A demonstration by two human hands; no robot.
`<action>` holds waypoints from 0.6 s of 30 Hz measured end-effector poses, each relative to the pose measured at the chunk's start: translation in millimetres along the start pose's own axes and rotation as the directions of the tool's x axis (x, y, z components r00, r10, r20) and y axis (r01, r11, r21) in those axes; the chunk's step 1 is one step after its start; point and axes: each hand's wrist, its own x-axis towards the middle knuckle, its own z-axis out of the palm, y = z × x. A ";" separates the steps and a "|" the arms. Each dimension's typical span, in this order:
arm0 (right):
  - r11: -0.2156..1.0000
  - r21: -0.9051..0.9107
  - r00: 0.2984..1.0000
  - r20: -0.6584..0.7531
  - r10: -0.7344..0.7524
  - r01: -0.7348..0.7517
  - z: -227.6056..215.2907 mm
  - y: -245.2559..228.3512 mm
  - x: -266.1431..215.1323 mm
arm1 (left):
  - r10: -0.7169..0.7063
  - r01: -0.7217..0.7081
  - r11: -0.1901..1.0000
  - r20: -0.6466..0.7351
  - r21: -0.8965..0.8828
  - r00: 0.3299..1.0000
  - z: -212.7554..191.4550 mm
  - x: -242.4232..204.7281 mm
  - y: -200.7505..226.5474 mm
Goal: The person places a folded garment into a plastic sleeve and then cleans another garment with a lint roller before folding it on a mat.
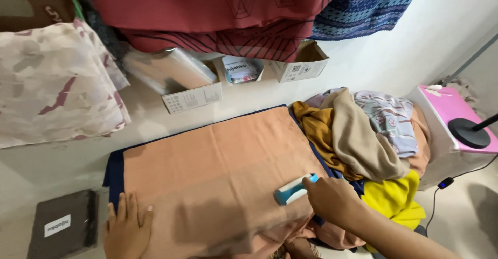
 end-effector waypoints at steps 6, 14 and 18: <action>0.997 0.075 0.970 -0.241 0.041 -0.023 27.5 -1.9 53.4 | -0.007 0.019 0.995 -0.117 0.100 0.993 11.7 1.2 -1.4; 0.989 0.139 0.884 -0.454 0.112 -0.054 30.2 5.2 186.9 | -0.020 0.018 0.999 0.063 0.031 0.998 30.9 13.6 -13.8; 0.979 0.189 0.857 -0.489 0.160 -0.075 46.7 16.1 222.7 | 0.099 -0.096 0.995 -0.288 0.024 0.953 42.5 6.8 -14.0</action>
